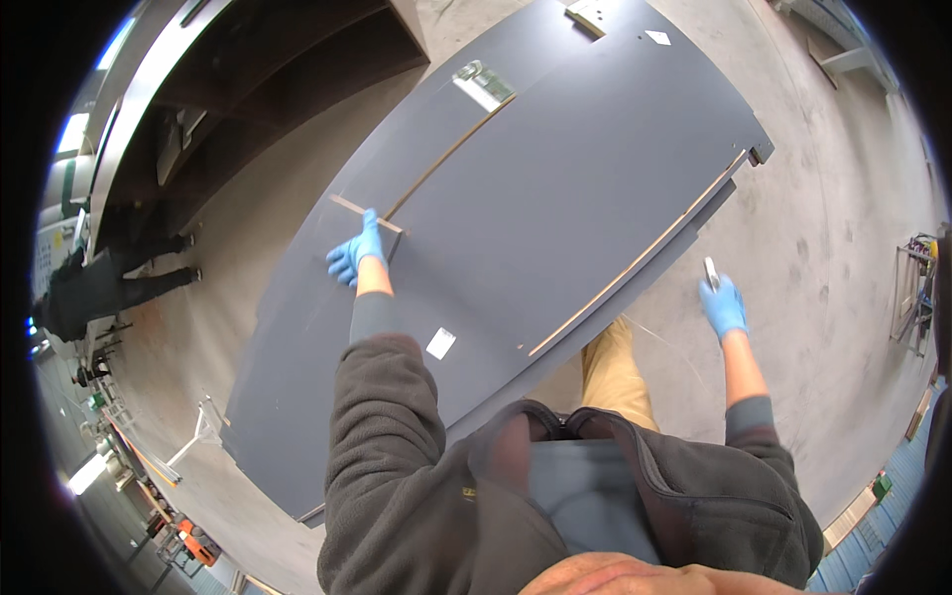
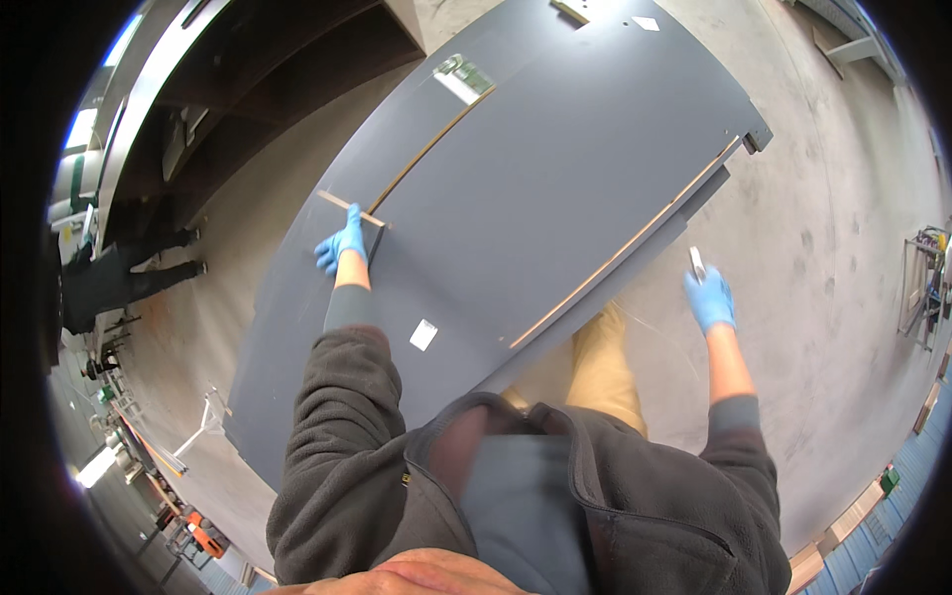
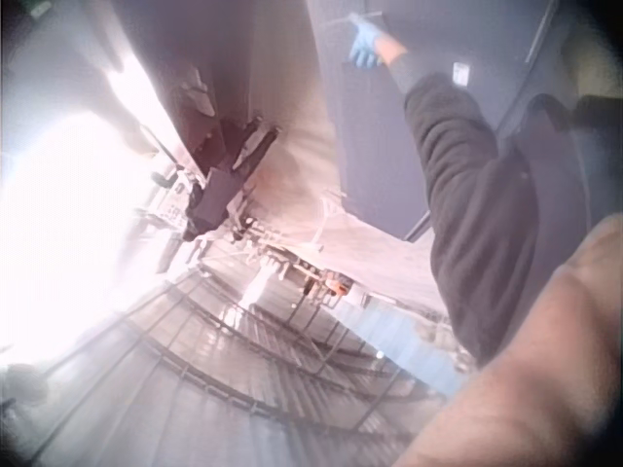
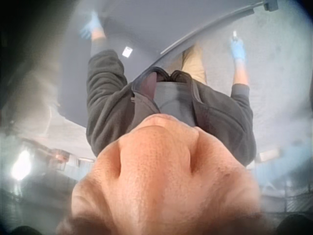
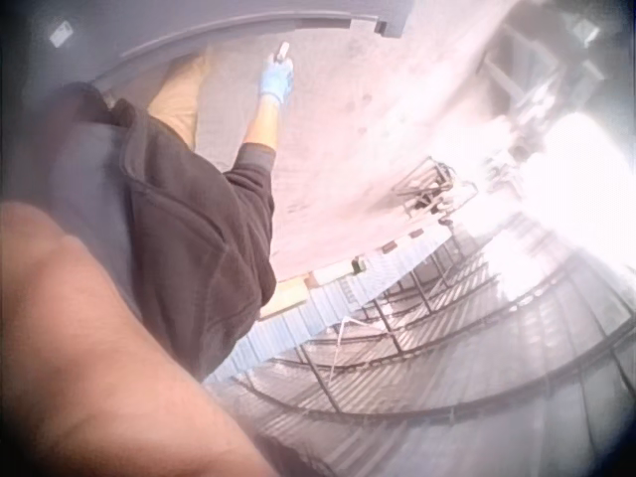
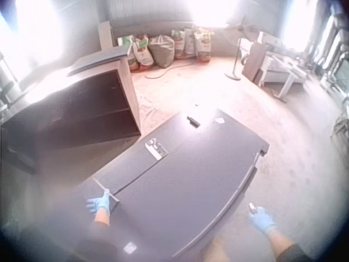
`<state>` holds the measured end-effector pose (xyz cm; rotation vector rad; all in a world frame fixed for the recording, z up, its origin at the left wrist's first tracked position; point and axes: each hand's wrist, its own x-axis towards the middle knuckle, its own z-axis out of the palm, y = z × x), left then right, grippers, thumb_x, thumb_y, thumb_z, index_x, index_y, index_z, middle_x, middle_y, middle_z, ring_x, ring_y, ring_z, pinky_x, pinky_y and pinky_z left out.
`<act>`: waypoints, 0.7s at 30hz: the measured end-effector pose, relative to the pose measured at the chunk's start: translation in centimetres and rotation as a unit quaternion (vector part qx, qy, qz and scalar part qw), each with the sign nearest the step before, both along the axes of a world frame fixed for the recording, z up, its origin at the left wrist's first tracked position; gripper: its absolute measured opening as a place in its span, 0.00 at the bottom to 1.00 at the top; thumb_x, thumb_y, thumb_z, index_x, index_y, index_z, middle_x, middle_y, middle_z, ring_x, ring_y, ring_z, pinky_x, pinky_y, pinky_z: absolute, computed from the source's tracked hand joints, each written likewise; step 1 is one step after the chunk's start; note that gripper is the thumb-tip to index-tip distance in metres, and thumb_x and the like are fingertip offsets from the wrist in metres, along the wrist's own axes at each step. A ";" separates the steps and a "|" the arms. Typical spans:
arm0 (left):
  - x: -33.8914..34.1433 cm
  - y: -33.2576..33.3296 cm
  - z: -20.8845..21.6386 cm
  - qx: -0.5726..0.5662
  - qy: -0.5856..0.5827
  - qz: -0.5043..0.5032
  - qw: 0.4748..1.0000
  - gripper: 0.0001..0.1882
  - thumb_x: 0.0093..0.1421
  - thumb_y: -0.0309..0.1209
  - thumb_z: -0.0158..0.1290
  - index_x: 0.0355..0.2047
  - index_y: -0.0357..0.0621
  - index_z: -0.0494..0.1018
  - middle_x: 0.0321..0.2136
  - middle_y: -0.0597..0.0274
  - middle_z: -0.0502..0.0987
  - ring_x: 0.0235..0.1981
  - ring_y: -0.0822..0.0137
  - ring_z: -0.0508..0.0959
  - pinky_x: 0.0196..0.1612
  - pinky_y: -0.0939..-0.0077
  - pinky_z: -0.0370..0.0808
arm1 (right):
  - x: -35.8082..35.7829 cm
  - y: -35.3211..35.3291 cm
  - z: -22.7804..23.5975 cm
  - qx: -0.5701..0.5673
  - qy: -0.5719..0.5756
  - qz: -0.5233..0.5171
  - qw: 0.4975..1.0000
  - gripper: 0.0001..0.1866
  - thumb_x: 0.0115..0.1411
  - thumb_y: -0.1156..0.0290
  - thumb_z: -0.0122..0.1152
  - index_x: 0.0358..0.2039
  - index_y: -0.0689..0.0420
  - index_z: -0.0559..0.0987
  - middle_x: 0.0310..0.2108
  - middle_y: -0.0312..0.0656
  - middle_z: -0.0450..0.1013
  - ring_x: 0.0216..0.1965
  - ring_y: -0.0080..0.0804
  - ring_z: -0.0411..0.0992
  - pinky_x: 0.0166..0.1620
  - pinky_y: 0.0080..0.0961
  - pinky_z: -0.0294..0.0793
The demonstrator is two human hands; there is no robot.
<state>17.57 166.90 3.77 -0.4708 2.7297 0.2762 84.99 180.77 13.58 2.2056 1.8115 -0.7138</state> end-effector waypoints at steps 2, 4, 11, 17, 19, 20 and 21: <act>0.2 1.4 -0.7 0.011 0.012 0.045 0.999 0.89 0.40 0.89 0.56 0.80 0.31 0.33 0.81 0.30 0.34 0.81 0.32 0.39 0.78 0.33 0.42 | -3.1 7.9 -1.6 0.009 0.065 0.042 0.997 0.20 0.67 0.53 0.62 0.38 0.61 0.81 0.32 0.56 0.81 0.36 0.53 0.82 0.43 0.46 0.78; 0.3 3.5 -0.8 0.006 -0.012 0.098 0.995 0.87 0.39 0.88 0.57 0.81 0.36 0.37 0.81 0.33 0.38 0.81 0.36 0.47 0.79 0.33 0.40 | -6.1 14.0 -2.7 -0.002 0.084 0.110 0.990 0.21 0.67 0.52 0.62 0.41 0.59 0.83 0.37 0.56 0.83 0.41 0.57 0.82 0.46 0.47 0.78; 2.5 11.6 0.3 -0.025 0.051 0.142 0.988 0.78 0.46 0.73 0.70 0.82 0.48 0.39 0.82 0.44 0.34 0.73 0.30 0.62 0.74 0.34 0.61 | -11.3 22.8 -5.6 -0.095 0.040 0.191 0.976 0.19 0.68 0.52 0.59 0.41 0.55 0.84 0.41 0.53 0.83 0.46 0.56 0.81 0.51 0.48 0.80; 5.5 23.1 2.2 0.205 0.225 -0.274 0.912 0.74 0.44 0.60 0.78 0.77 0.30 0.49 0.74 0.35 0.52 0.75 0.42 0.60 0.75 0.51 0.64 | -10.0 22.2 -8.3 -0.040 0.071 0.217 0.973 0.15 0.67 0.55 0.64 0.37 0.55 0.81 0.40 0.53 0.82 0.43 0.56 0.82 0.47 0.51 0.80; 7.0 30.2 2.6 0.267 0.259 -0.444 0.815 0.68 0.43 0.54 0.79 0.74 0.28 0.54 0.72 0.34 0.56 0.74 0.40 0.59 0.75 0.54 0.61 | -9.8 22.0 -8.5 -0.050 0.063 0.224 0.971 0.15 0.68 0.55 0.64 0.38 0.54 0.80 0.40 0.51 0.82 0.43 0.54 0.82 0.47 0.50 0.80; 7.8 33.7 2.9 0.301 0.236 -0.512 0.769 0.67 0.44 0.53 0.77 0.74 0.29 0.54 0.72 0.33 0.56 0.75 0.38 0.57 0.76 0.53 0.59 | -10.0 22.0 -8.5 -0.062 0.059 0.228 0.970 0.14 0.69 0.55 0.62 0.39 0.54 0.81 0.41 0.50 0.82 0.44 0.54 0.82 0.48 0.50 0.80; 9.1 37.4 2.9 0.249 0.305 -0.587 0.707 0.60 0.43 0.51 0.78 0.66 0.30 0.60 0.60 0.39 0.63 0.65 0.41 0.65 0.70 0.51 0.66 | -10.1 22.2 -8.3 -0.054 0.054 0.228 0.971 0.14 0.70 0.55 0.61 0.40 0.53 0.81 0.42 0.49 0.82 0.44 0.53 0.82 0.49 0.51 0.80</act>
